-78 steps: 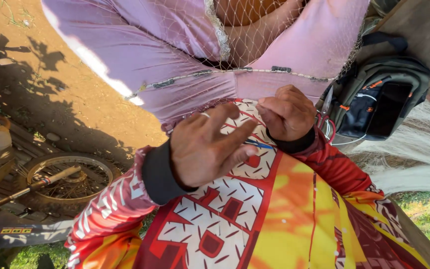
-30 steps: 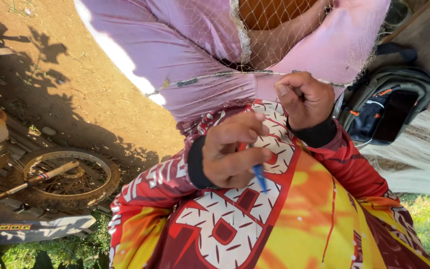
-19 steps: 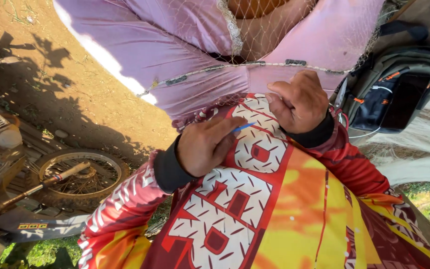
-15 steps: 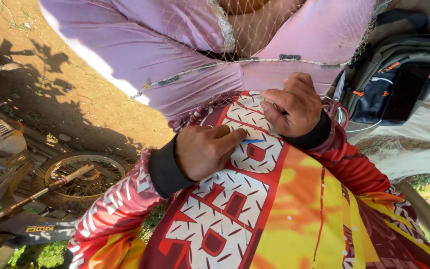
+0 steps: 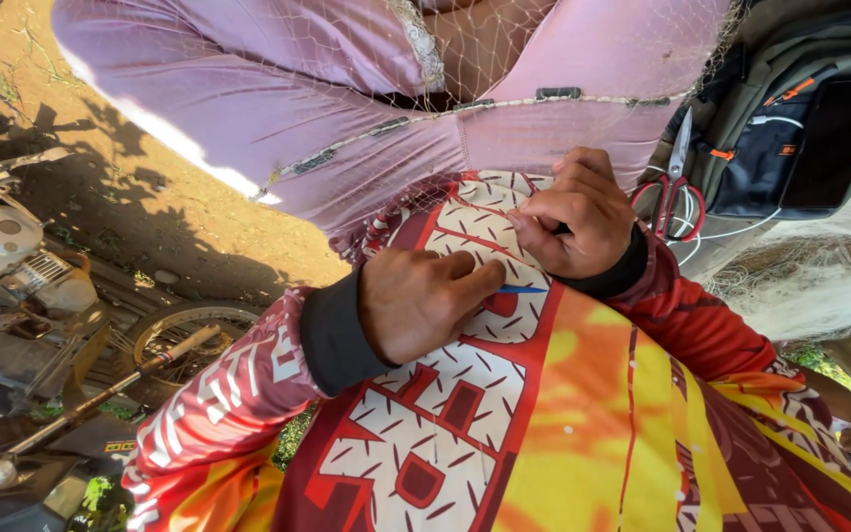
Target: Repairing a fishing net using scissors and a net needle while sitting outdoors
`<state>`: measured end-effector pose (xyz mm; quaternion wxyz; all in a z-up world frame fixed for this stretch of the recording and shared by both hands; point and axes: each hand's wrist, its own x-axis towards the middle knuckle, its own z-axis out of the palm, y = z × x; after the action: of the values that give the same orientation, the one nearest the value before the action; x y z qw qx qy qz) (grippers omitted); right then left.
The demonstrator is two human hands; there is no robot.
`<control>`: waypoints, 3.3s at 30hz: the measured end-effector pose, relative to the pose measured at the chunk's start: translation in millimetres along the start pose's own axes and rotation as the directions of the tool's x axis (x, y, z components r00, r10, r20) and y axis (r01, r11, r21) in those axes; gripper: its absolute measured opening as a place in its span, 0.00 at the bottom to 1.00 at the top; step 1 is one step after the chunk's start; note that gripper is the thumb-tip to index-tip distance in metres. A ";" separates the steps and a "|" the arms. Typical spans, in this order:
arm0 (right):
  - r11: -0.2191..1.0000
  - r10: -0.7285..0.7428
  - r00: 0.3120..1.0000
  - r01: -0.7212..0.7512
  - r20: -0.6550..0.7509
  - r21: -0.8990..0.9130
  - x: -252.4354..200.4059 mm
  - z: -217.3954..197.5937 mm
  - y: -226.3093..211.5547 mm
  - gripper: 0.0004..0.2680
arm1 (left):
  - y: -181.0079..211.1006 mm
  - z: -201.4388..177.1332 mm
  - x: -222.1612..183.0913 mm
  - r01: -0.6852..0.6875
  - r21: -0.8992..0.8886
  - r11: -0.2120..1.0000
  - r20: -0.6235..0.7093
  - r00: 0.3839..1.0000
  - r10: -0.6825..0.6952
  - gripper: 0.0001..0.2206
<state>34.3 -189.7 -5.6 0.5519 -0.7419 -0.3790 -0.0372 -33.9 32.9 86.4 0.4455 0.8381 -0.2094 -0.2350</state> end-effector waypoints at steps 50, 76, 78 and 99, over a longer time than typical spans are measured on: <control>0.327 0.783 0.551 -0.759 0.289 0.563 19.6 0.5 -16.5 0.02 | -30.6 -32.6 15.4 0.190 -0.008 0.982 -0.586 0.795 -0.159 0.07; 0.360 0.732 0.646 -0.636 0.215 0.683 9.9 18.0 -3.8 0.06 | -75.0 23.0 34.0 -0.217 -0.158 0.963 -0.872 0.489 -0.033 0.01; 0.310 0.736 0.639 -0.613 0.225 0.727 8.1 19.4 -3.5 0.06 | -74.2 23.7 36.2 -0.274 -0.179 0.945 -0.886 0.462 -0.034 0.02; 0.983 0.017 0.998 -0.029 -0.066 -0.181 35.3 36.8 16.1 0.14 | -29.3 37.4 33.6 -0.290 -0.177 0.940 -0.953 0.288 -0.090 0.09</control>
<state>55.8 -141.8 -15.8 0.4942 -0.7918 -0.3476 -0.0889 -24.5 5.0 36.3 0.6240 0.7137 0.0840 0.3069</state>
